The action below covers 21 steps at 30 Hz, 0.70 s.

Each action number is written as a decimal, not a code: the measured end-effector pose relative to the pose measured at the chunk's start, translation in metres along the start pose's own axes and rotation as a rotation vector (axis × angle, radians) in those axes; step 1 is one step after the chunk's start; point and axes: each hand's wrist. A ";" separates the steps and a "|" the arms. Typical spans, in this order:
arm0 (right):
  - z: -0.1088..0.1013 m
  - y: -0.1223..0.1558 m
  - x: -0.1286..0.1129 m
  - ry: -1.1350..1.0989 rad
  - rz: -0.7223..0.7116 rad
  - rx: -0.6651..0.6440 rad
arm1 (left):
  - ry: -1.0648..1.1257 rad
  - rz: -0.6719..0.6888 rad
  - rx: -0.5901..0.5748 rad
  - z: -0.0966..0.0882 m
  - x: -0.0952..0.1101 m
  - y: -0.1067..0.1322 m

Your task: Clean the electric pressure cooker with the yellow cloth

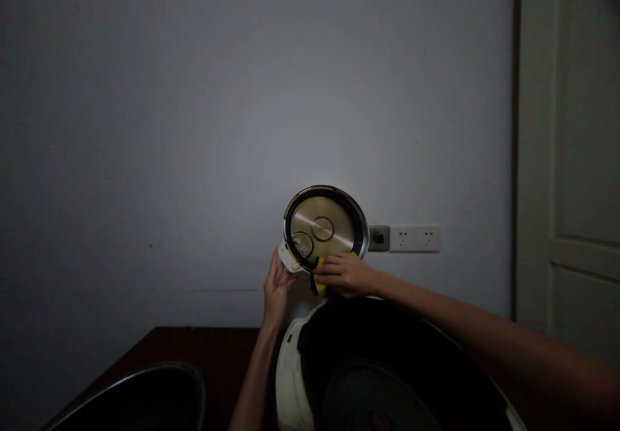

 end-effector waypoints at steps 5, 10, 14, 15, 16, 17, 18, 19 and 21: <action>-0.005 -0.048 0.011 -0.425 0.690 0.385 | -0.009 0.024 -0.014 0.000 -0.001 -0.001; 0.003 -0.093 0.021 -0.611 0.887 0.350 | -0.012 0.013 0.002 0.001 -0.001 0.000; 0.005 -0.082 0.014 -0.538 0.742 0.171 | -0.041 0.013 0.020 0.001 -0.002 0.000; 0.003 -0.075 0.012 -0.498 0.680 0.092 | -0.048 0.016 0.017 0.001 -0.002 0.000; 0.000 -0.068 0.011 -0.461 0.625 0.017 | -0.052 0.018 0.012 0.001 -0.002 0.000; -0.004 -0.063 0.010 -0.433 0.587 -0.042 | -0.056 0.019 0.009 0.001 -0.002 0.000; -0.008 -0.058 0.010 -0.422 0.569 -0.080 | -0.060 0.019 0.009 0.001 -0.002 0.000; -0.011 -0.055 0.011 -0.423 0.565 -0.102 | -0.061 0.018 0.008 0.001 -0.001 0.000; -0.017 -0.053 0.014 -0.434 0.563 -0.128 | -0.056 0.014 0.005 0.001 -0.001 0.000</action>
Point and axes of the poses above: each hand's wrist, its own y-axis away from the middle knuckle, its own z-axis out of the palm, x = y × z, and after that the axes turned 1 degree about -z, right-handed
